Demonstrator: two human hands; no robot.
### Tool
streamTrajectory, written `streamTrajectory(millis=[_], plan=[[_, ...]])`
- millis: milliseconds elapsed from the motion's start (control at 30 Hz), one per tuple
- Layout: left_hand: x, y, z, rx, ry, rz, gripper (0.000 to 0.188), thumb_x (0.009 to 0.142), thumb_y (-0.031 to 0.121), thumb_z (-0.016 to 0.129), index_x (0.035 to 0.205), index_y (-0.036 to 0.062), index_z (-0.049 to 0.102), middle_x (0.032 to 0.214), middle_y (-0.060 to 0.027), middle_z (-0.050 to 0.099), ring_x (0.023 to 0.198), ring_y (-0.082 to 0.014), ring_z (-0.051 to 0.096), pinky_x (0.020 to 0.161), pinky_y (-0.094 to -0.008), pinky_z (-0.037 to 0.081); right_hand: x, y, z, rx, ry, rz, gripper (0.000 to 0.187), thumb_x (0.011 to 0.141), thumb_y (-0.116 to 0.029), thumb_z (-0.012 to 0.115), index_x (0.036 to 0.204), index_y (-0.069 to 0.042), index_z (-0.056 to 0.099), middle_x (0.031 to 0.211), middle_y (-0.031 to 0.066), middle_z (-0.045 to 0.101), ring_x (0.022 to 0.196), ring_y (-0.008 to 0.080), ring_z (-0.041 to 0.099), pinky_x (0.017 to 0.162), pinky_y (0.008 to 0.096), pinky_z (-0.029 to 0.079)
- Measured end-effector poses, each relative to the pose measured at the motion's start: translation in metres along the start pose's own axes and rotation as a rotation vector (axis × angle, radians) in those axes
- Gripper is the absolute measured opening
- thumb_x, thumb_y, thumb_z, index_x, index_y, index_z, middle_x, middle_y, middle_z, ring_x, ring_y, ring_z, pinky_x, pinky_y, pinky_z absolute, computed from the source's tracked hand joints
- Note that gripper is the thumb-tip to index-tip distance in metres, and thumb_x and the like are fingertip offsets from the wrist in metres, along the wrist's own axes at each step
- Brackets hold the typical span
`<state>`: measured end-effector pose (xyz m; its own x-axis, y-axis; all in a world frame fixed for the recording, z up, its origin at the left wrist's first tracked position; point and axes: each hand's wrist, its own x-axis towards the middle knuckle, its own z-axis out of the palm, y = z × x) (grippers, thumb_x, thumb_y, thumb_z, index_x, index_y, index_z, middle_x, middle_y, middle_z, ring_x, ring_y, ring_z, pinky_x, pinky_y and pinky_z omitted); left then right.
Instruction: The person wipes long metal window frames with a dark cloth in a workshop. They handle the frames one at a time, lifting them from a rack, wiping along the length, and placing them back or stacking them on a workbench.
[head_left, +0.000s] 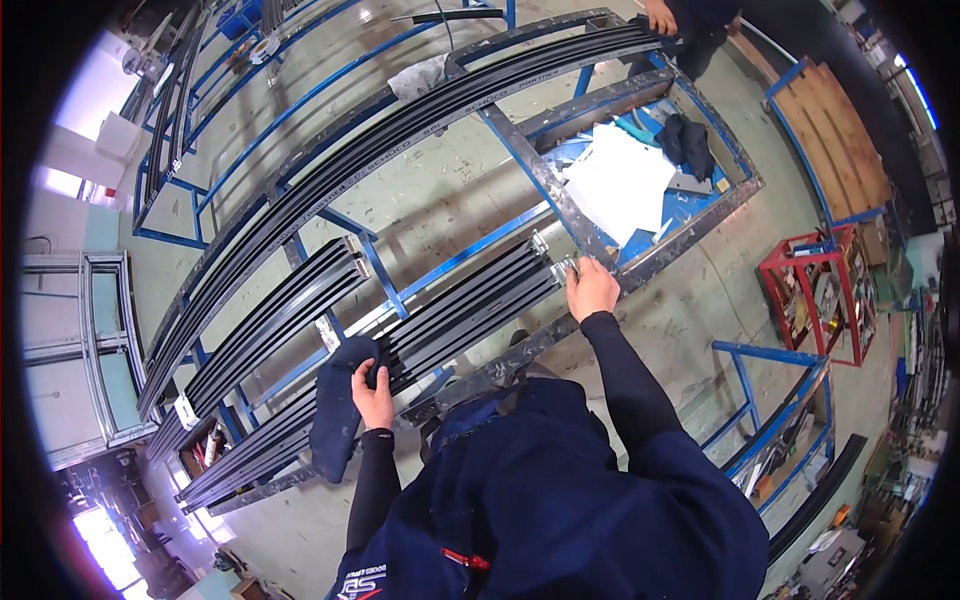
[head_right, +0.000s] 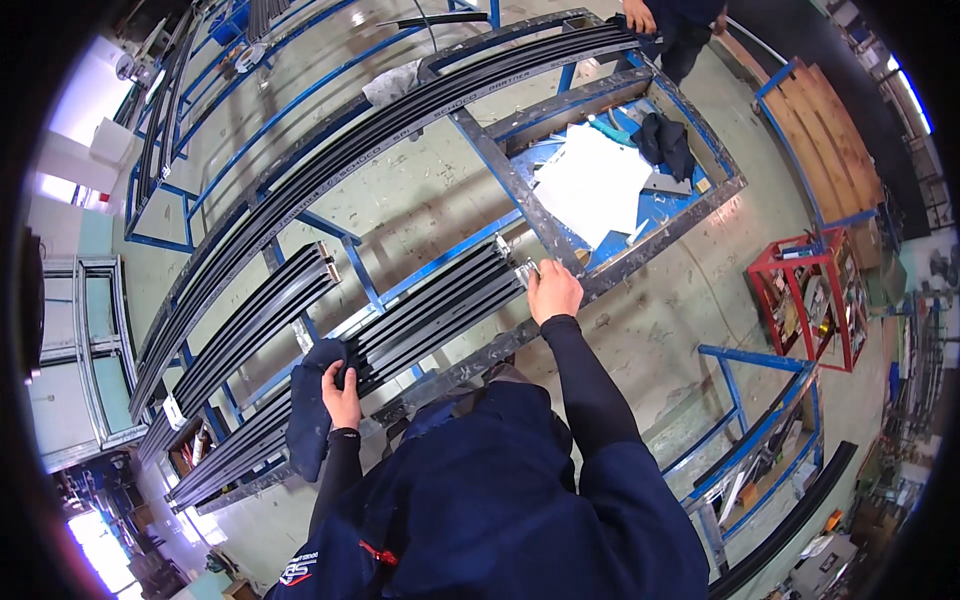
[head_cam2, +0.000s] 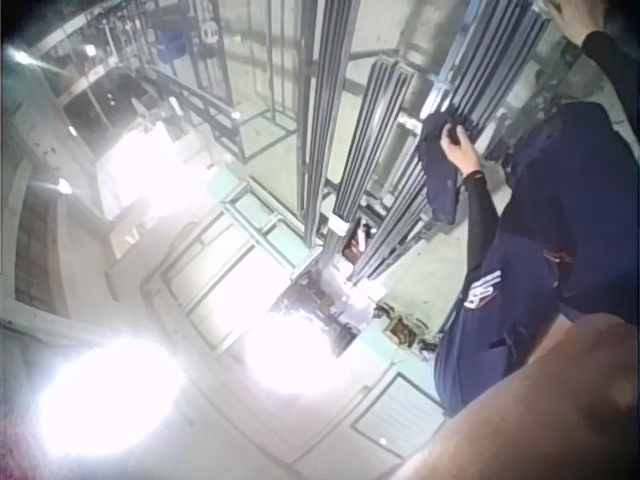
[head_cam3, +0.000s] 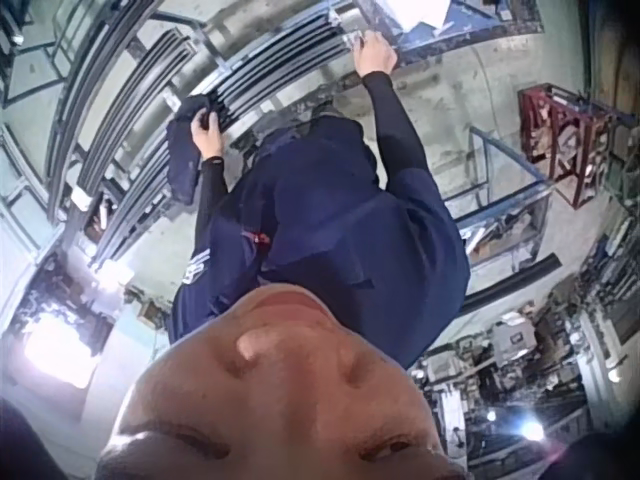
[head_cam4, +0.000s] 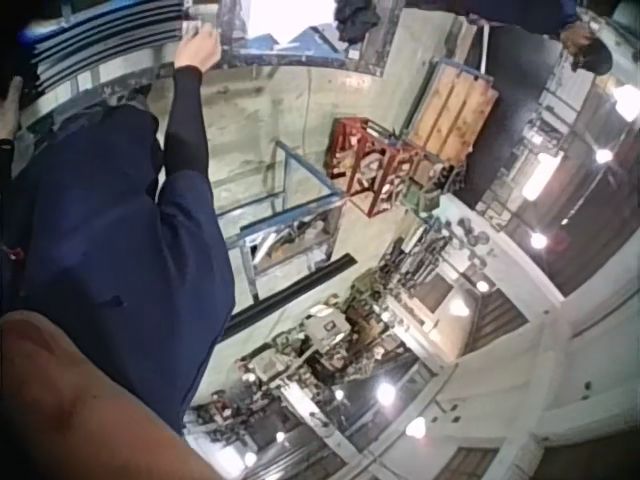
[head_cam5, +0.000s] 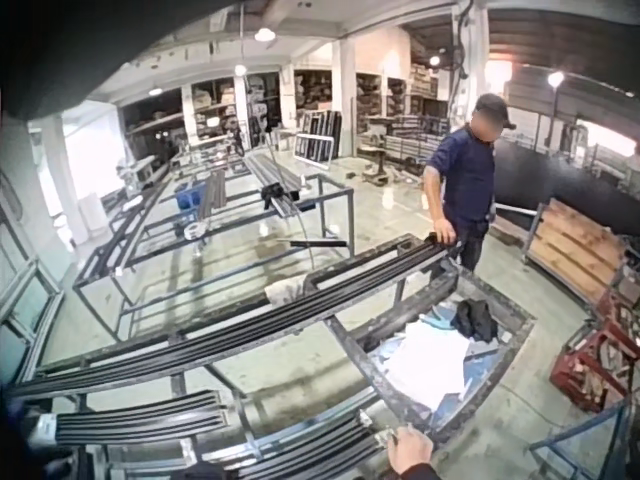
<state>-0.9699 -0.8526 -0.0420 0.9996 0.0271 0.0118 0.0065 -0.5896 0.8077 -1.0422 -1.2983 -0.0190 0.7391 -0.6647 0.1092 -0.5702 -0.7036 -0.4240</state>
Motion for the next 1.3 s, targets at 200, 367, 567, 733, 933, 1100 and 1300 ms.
streamTrajectory(millis=[200, 367, 567, 733, 933, 1100, 1300], plan=[[0.005, 0.004, 0.004, -0.04, 0.017, -0.084, 0.027, 0.089, 0.016, 0.073, 0.11, -0.0006, 0.067, 0.106, -0.0104, 0.067, 0.099, -0.02, 0.063, 0.091, -0.0317, 0.048, 0.068, 0.08, -0.021, 0.075, 0.293, 0.425, 0.022, 0.086, -0.026, 0.072, 0.095, -0.007, 0.069, 0.091, 0.017, 0.07, 0.087, 0.038, 0.068, 0.076, 0.0493, 0.051], [0.008, 0.008, 0.004, -0.006, 0.027, -0.113, 0.026, 0.088, 0.016, 0.074, 0.108, -0.0001, 0.068, 0.103, -0.0102, 0.069, 0.097, -0.0193, 0.063, 0.09, -0.0312, 0.048, 0.106, 0.117, -0.006, -0.046, 0.031, 0.46, 0.031, 0.086, -0.034, 0.07, 0.099, -0.006, 0.071, 0.093, 0.0164, 0.073, 0.093, 0.0367, 0.069, 0.081, 0.0468, 0.053], [0.011, 0.012, 0.005, -0.007, 0.017, -0.166, 0.028, 0.089, 0.018, 0.074, 0.108, -0.0023, 0.068, 0.102, -0.0084, 0.069, 0.097, -0.0164, 0.062, 0.092, -0.0292, 0.047, 0.103, 0.081, 0.013, 0.183, 0.207, 0.381, 0.047, 0.086, -0.045, 0.071, 0.105, -0.002, 0.07, 0.084, 0.0169, 0.071, 0.084, 0.0343, 0.068, 0.076, 0.0453, 0.052], [0.011, 0.001, 0.005, -0.075, 0.045, -0.19, 0.026, 0.087, 0.015, 0.077, 0.104, -0.0015, 0.069, 0.099, -0.0062, 0.069, 0.093, -0.0138, 0.062, 0.089, -0.0278, 0.048, 0.049, -0.019, 0.001, 0.308, 0.078, -0.226, 0.036, 0.079, -0.043, 0.079, 0.086, -0.008, 0.07, 0.083, 0.0083, 0.067, 0.073, 0.0295, 0.066, 0.067, 0.0385, 0.053], [0.011, 0.0, 0.006, -0.074, 0.056, -0.187, 0.025, 0.085, 0.015, 0.079, 0.102, -0.0013, 0.069, 0.095, -0.0049, 0.069, 0.089, -0.0124, 0.061, 0.086, -0.0269, 0.049, 0.058, -0.02, 0.025, 0.058, 0.096, -0.199, 0.021, 0.083, -0.026, 0.071, 0.074, -0.01, 0.062, 0.074, 0.009, 0.064, 0.064, 0.0326, 0.063, 0.063, 0.0433, 0.049], [0.015, 0.013, 0.009, -0.076, 0.051, -0.206, 0.025, 0.085, 0.014, 0.079, 0.102, -0.0015, 0.069, 0.095, -0.0046, 0.069, 0.088, -0.0121, 0.061, 0.085, -0.0267, 0.049, 0.072, 0.0, 0.018, 0.062, 0.08, -0.189, 0.022, 0.086, -0.023, 0.068, 0.074, -0.009, 0.058, 0.073, 0.0119, 0.064, 0.066, 0.0346, 0.063, 0.063, 0.0453, 0.049], [0.012, 0.003, 0.007, -0.065, 0.071, -0.21, 0.026, 0.085, 0.015, 0.079, 0.102, -0.0017, 0.069, 0.096, -0.0043, 0.069, 0.09, -0.0126, 0.061, 0.087, -0.0268, 0.048, 0.074, -0.001, 0.02, -0.007, 0.074, -0.154, 0.022, 0.088, -0.025, 0.065, 0.076, -0.008, 0.057, 0.075, 0.0136, 0.066, 0.068, 0.0371, 0.064, 0.066, 0.0485, 0.05]])
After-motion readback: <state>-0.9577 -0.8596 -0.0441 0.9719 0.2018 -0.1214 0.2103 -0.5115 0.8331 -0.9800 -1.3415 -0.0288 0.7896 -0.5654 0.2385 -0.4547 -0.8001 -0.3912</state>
